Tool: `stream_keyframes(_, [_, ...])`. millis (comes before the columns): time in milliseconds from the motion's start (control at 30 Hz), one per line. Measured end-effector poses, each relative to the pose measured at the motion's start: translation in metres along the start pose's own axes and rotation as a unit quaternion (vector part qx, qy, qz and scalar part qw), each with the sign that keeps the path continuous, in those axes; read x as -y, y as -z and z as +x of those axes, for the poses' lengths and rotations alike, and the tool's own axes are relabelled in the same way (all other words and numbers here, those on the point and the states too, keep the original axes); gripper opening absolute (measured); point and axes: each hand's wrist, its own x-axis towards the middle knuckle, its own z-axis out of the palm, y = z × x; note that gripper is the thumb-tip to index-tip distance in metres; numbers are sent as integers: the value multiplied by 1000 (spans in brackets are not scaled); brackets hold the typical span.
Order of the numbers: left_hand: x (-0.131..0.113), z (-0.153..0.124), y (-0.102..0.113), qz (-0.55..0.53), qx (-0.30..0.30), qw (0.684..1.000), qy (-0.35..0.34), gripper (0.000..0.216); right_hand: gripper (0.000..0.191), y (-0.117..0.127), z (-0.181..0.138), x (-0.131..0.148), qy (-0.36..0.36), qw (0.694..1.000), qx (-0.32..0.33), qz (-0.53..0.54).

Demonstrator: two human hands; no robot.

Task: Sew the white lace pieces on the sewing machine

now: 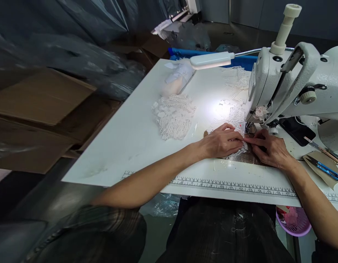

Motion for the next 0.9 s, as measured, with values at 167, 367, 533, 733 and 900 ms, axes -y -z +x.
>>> stream_keyframes(167, [1,-1,-1,1,15,1000,8,21,34,1,-1,-1,9,1000,14,-27])
stream_keyframes(367, [2,-3,-1,2,50,999,23,23,35,7,-4,3,37,999,25,8])
stream_keyframes(533, [2,-1,4,-19,55,998,27,22,33,9,-5,10,77,996,16,-31])
stream_keyframes(733, [-2,3,6,4,18,998,59,23,33,10,-5,13,83,994,21,-63])
stream_keyframes(900, [-3,4,3,76,24,996,38,29,33,7,-6,14,84,995,17,-56])
